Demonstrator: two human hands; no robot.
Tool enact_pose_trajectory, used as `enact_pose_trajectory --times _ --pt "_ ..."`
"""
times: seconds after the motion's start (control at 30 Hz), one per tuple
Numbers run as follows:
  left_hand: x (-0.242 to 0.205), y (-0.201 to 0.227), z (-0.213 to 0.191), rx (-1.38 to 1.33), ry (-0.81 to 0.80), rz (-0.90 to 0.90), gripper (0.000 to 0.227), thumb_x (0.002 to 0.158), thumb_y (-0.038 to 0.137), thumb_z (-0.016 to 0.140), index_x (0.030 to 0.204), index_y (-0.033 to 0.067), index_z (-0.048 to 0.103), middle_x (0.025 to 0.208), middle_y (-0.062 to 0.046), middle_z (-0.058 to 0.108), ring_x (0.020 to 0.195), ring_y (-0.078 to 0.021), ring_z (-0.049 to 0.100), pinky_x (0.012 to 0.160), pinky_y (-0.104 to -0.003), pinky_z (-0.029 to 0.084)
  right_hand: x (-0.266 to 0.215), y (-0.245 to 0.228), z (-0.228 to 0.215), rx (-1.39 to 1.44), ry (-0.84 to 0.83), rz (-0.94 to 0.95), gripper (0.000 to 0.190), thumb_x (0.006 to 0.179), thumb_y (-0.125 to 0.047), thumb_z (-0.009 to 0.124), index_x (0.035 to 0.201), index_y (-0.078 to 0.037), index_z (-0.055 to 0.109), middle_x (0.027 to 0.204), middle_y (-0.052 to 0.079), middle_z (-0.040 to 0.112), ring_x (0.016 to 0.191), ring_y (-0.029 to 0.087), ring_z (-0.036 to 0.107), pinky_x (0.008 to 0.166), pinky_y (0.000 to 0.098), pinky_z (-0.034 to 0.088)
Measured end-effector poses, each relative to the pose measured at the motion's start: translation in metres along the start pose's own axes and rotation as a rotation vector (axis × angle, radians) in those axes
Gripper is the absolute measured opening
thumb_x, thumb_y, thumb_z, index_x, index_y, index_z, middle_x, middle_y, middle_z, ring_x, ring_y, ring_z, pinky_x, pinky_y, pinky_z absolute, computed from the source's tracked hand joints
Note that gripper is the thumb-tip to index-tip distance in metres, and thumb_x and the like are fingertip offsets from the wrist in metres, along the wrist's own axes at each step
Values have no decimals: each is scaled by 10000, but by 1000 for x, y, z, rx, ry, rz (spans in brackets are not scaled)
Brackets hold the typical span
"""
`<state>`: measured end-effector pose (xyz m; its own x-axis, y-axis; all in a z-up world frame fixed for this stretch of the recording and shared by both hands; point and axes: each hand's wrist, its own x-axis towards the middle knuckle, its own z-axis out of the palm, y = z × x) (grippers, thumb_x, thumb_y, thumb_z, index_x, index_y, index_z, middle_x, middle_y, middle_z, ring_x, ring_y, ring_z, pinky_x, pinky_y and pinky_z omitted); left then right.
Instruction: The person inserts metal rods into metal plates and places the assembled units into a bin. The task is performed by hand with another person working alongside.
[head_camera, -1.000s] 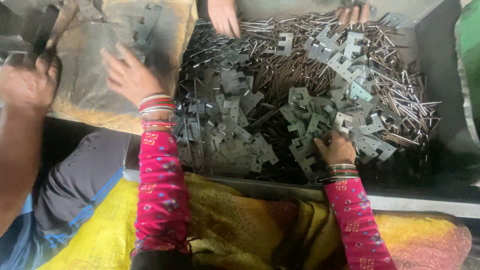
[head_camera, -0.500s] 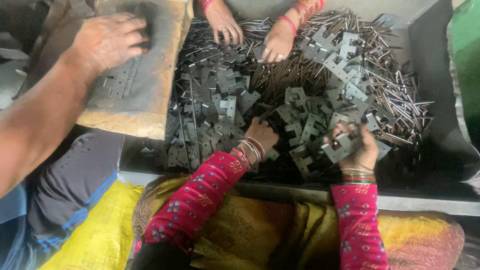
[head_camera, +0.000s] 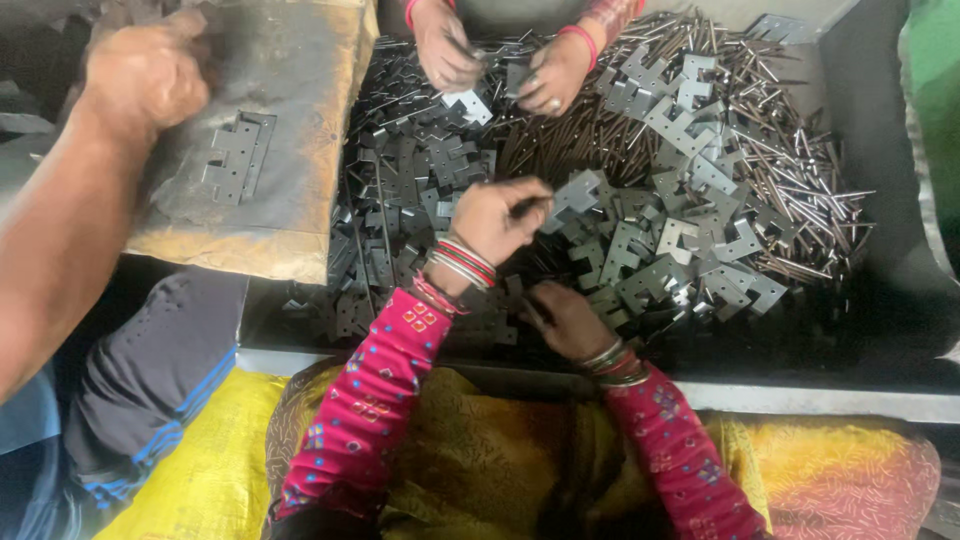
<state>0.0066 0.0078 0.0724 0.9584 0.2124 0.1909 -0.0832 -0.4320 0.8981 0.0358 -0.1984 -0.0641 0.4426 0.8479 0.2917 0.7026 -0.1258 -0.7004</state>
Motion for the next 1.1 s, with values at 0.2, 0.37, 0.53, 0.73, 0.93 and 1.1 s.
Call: enact_pose_trajectory --times 0.2,0.37,0.53,0.73,0.93,1.1 --pt "8 -4 -27 -1157 53 -396 519 973 430 491 1282 17 546 977 -154 763 707 -281 772 609 -374 654 -34 40 -83 1063 669 821 251 915 -207 781 1094 -52 697 1028 94 734 923 235 702 893 394 566" --pt "5 -39 20 -946 93 -324 380 904 100 660 1260 22 553 1066 -183 753 839 -303 771 661 -432 662 -34 36 -103 1522 572 813 199 921 -200 666 1088 -92 656 993 69 718 928 216 704 940 618 581" --pt "-39 -42 111 -264 -43 78 559 1006 210 849 1382 -45 523 1242 -295 692 1138 -421 679 955 -504 519 -6 12 -69 1358 562 976 465 956 -434 628 1207 -43 661 1037 122 730 910 274 676 876 436 531" --pt "-22 -38 57 283 239 -9 391 772 95 644 1153 121 729 991 -221 743 941 -422 706 862 -489 584 -8 7 -66 471 272 524 669 915 -530 676 1339 -15 616 1152 130 734 1052 279 705 862 403 578" --pt "-12 -68 -164 1098 723 -522 155 808 171 751 960 179 781 899 -143 745 855 -366 717 757 -482 584 -40 54 -73 -882 -188 710 478 873 -521 739 1175 -164 640 1076 154 721 1016 365 719 812 508 575" --pt "-69 -125 -260 1234 1019 -609 416 832 81 647 1204 241 741 1072 -80 761 983 -317 704 847 -504 515 -55 83 -64 -872 -242 739 533 819 -473 775 1217 -165 600 1201 122 671 1074 373 685 841 556 540"
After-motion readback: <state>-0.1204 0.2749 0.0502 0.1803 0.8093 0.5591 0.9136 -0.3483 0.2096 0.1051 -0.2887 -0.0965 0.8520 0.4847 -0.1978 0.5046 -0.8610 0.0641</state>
